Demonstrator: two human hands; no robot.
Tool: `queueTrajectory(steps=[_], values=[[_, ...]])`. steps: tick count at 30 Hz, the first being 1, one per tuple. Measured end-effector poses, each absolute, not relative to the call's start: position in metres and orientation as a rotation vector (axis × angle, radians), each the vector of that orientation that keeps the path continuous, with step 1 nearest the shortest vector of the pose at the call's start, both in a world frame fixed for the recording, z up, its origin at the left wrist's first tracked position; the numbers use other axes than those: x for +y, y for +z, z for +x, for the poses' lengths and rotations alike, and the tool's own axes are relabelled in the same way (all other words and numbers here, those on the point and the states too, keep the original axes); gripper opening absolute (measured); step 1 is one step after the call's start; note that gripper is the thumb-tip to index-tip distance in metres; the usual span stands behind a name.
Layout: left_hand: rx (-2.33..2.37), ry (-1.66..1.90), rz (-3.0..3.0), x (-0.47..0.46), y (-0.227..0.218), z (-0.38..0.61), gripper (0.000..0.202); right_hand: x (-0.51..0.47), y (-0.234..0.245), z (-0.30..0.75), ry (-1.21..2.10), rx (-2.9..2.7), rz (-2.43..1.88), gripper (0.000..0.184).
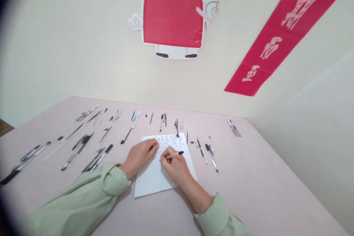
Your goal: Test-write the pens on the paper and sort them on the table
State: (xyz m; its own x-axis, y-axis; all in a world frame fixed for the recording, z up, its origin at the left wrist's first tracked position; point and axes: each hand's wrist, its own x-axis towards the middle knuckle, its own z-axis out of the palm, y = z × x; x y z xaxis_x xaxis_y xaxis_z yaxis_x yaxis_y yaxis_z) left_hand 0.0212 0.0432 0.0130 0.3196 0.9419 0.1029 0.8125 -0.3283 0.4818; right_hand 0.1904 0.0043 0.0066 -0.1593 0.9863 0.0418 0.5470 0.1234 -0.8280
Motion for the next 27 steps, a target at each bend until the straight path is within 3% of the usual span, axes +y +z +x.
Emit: queueTrajectory(steps=[27], values=[[1.572,0.519,2.241,0.0436,0.0127,0.0215,0.021,0.0036,0.0088,0.1906,0.89,-1.802,-1.471,0.007]])
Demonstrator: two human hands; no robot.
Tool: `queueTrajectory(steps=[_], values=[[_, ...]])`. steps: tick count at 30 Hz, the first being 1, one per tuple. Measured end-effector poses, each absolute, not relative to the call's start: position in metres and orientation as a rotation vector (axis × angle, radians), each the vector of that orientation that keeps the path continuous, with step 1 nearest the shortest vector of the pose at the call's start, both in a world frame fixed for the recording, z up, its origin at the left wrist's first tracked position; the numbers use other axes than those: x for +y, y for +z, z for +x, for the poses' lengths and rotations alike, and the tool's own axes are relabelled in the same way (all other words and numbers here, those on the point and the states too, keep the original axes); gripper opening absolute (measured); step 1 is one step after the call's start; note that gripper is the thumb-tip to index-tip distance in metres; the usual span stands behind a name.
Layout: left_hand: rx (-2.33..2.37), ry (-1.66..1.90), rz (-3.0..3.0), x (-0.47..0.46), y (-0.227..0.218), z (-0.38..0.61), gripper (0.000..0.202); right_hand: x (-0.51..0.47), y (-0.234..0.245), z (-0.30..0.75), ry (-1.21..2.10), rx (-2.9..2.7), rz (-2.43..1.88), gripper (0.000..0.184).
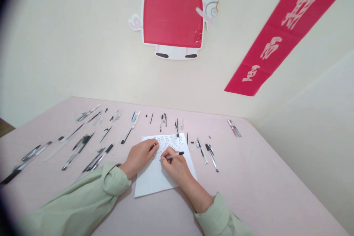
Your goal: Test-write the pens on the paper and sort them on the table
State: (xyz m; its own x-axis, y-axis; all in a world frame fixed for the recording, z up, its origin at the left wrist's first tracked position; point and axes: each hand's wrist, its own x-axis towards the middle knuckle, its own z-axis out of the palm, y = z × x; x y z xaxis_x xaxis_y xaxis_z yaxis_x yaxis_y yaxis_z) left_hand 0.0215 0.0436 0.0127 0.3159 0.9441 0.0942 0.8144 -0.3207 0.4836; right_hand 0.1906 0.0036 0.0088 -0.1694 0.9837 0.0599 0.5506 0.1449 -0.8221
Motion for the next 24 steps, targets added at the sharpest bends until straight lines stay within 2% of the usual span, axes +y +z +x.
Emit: queueTrajectory(steps=[24], values=[[1.571,0.489,2.223,0.0425,0.0169,0.0217,0.022,0.0041,0.0111,0.1911,0.885,-1.808,-1.491,0.004]])
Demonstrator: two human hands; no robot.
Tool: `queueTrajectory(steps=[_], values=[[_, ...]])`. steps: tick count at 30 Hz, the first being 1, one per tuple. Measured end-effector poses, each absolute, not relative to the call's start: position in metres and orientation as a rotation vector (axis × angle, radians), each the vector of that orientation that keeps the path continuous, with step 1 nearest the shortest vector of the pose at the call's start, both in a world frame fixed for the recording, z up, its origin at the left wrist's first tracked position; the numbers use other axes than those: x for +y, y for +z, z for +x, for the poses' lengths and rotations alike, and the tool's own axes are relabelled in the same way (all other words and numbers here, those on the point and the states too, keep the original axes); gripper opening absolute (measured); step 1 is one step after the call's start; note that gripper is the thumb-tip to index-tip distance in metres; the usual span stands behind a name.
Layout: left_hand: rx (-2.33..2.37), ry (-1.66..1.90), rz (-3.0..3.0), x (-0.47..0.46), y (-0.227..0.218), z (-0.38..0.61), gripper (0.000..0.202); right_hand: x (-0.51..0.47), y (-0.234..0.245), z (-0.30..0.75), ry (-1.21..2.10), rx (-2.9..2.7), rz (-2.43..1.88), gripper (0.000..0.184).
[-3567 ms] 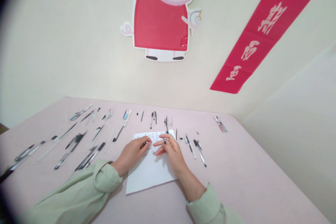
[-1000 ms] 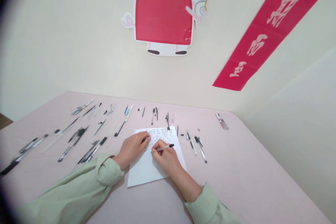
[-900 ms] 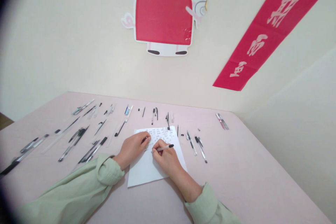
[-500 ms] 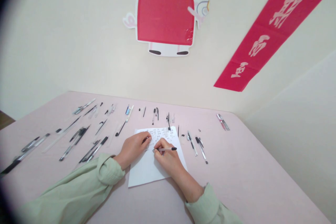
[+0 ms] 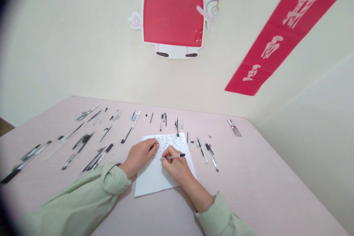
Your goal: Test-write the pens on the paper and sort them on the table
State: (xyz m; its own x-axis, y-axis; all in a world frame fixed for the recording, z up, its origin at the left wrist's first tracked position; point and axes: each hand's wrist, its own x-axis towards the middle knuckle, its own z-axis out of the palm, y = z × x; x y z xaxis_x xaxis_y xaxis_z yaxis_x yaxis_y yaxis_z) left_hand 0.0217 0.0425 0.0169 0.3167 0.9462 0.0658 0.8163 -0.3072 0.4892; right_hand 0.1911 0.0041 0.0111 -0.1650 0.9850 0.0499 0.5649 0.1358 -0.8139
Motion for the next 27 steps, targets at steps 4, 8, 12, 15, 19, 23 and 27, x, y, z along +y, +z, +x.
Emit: queueTrajectory(steps=[4,8,12,15,19,23,27], values=[[1.564,0.486,2.221,0.0427,0.0164,0.0214,0.022,0.0046,0.0107,0.1913,0.891,-1.794,-1.487,0.005],[1.565,0.498,2.232,0.0424,0.0175,0.0217,0.022,0.0043,0.0109,0.1915,0.897,-1.778,-1.493,0.005],[1.58,0.465,2.203,0.042,0.0199,0.0222,0.022,0.0036,0.0118,0.1916,0.909,-1.78,-1.483,0.006],[1.584,0.464,2.194,0.042,0.0199,0.0223,0.023,0.0036,0.0106,0.1923,0.918,-1.777,-1.481,0.004],[1.572,0.483,2.217,0.0425,0.0173,0.022,0.023,0.0042,0.0084,0.1932,0.915,-1.776,-1.487,0.004],[1.581,0.485,2.206,0.0426,0.017,0.0225,0.022,0.0047,0.0091,0.1929,0.907,-1.766,-1.476,0.004],[1.582,0.468,2.195,0.0426,0.0181,0.0227,0.023,0.0056,0.0101,0.1933,0.883,-1.746,-1.491,0.006]])
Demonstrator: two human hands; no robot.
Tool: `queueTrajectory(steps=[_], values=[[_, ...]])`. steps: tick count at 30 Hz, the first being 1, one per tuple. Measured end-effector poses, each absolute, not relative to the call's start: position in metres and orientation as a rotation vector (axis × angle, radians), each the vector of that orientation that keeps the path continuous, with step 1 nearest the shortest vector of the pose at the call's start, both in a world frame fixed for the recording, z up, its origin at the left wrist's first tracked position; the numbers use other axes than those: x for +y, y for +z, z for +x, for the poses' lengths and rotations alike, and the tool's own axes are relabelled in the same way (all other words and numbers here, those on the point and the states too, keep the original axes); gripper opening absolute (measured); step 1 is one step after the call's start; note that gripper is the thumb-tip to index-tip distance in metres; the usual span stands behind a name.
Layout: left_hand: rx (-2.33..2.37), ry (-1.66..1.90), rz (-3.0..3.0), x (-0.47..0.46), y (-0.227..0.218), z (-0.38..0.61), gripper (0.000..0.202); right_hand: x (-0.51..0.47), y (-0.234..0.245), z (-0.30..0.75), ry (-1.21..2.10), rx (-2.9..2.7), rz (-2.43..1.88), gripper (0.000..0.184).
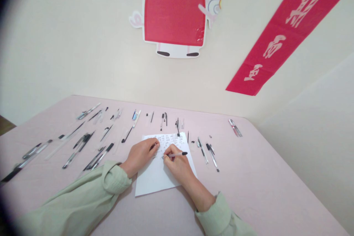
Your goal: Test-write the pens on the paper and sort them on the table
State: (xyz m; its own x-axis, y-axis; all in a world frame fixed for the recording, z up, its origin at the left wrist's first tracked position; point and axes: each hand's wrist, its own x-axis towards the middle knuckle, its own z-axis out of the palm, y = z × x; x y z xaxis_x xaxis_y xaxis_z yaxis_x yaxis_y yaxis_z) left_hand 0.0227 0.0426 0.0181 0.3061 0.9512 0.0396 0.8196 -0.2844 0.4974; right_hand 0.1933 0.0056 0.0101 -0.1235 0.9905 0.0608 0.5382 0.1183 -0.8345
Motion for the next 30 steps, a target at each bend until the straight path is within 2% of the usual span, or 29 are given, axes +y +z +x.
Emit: queueTrajectory(steps=[30], values=[[1.558,0.534,2.252,0.0447,0.0103,0.0216,0.022,0.0042,0.0113,0.1925,0.925,-1.768,-1.477,0.005]])
